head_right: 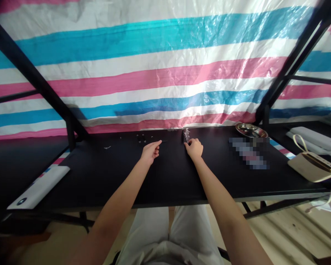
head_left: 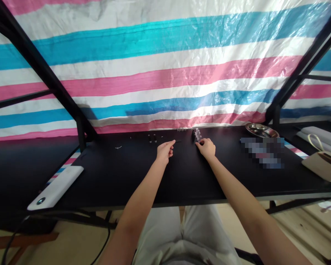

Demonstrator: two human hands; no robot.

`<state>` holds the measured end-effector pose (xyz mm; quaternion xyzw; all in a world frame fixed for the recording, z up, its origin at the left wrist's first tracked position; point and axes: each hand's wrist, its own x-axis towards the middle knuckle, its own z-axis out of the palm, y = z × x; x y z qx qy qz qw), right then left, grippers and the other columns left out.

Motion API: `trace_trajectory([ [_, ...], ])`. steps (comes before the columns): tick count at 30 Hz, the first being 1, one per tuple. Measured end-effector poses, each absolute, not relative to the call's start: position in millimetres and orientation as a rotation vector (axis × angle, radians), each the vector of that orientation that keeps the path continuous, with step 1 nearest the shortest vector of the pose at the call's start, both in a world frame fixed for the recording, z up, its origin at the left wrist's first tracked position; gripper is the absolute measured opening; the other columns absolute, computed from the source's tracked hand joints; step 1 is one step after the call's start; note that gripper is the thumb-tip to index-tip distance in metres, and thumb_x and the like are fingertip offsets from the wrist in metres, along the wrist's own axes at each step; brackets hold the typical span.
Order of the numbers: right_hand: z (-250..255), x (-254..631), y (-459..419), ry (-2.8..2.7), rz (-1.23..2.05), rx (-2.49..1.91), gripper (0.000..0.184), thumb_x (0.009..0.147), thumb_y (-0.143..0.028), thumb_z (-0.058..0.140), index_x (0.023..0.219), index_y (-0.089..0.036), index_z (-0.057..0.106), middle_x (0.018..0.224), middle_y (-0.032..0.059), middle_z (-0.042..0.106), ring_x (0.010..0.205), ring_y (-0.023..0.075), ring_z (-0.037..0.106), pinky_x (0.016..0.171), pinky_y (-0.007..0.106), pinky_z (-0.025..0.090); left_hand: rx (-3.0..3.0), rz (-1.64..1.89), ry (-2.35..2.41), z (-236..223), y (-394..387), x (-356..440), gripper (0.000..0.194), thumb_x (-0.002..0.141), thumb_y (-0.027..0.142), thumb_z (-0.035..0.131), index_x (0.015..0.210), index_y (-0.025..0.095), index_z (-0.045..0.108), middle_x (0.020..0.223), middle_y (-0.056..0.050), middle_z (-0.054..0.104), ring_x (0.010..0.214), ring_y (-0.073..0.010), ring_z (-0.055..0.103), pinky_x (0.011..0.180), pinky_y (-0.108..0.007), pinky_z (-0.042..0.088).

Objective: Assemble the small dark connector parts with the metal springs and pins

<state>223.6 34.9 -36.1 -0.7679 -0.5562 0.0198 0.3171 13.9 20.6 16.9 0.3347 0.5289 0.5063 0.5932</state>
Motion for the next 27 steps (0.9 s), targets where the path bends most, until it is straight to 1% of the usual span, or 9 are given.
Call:
trace_trajectory([
  [9,-38.9,225.0,30.2,-1.519,0.072,-1.919,0.016,0.075,-0.032,0.054,0.076,-0.019,0.063,0.082,0.0028,0.06,0.073,0.0153,0.056,0.065,0.026,0.039,0.795,1.118,1.198,7.6,20.5,10.7,0.036,0.05,0.035,0.078,0.069,0.013,0.058,0.053,0.006,0.046,0.038,-0.0009,0.034,0.037,-0.017,0.022],
  [12,-35.7,220.2,22.6,-1.673,0.213,-1.748,0.015,0.075,-0.031,0.054,0.078,-0.019,0.061,0.073,0.0006,0.06,0.067,0.0134,0.054,0.063,0.024,0.039,0.799,1.11,1.143,6.9,20.7,7.2,0.038,0.049,0.036,0.079,0.07,0.013,0.058,0.054,0.006,0.046,0.038,-0.0003,0.033,0.037,-0.017,0.022],
  [16,-27.2,206.3,11.3,-1.921,0.419,-1.463,0.017,0.076,-0.034,0.052,0.081,-0.019,0.06,0.059,-0.0038,0.054,0.053,0.0103,0.048,0.056,0.021,0.037,0.841,1.059,1.027,5.5,20.9,5.0,0.038,0.049,0.036,0.079,0.071,0.013,0.058,0.055,0.006,0.046,0.038,0.0001,0.033,0.037,-0.017,0.019],
  [19,-21.7,197.1,6.0,-1.988,0.395,-1.391,0.017,0.078,-0.033,0.05,0.083,-0.019,0.059,0.056,-0.0049,0.05,0.051,0.0097,0.045,0.054,0.021,0.035,0.869,1.003,1.006,3.9,19.9,5.7,0.039,0.049,0.035,0.08,0.074,0.013,0.06,0.055,0.005,0.046,0.039,-0.0001,0.033,0.037,-0.017,0.019],
  [22,-19.5,193.9,4.3,-2.038,0.36,-1.395,0.016,0.079,-0.031,0.05,0.083,-0.018,0.058,0.056,-0.0051,0.05,0.05,0.0093,0.043,0.054,0.02,0.033,0.893,0.974,0.989,2.6,18.4,6.8,0.039,0.05,0.035,0.079,0.075,0.012,0.06,0.056,0.005,0.048,0.039,0.0,0.034,0.038,-0.017,0.02],
  [27,-16.7,194.1,2.8,-2.129,0.301,-1.498,0.014,0.08,-0.029,0.051,0.085,-0.018,0.058,0.06,-0.0029,0.055,0.053,0.0097,0.047,0.055,0.02,0.032,0.924,0.998,0.983,1.4,16.0,9.1,0.037,0.051,0.036,0.078,0.074,0.012,0.059,0.055,0.005,0.047,0.038,0.0001,0.033,0.037,-0.017,0.019],
])
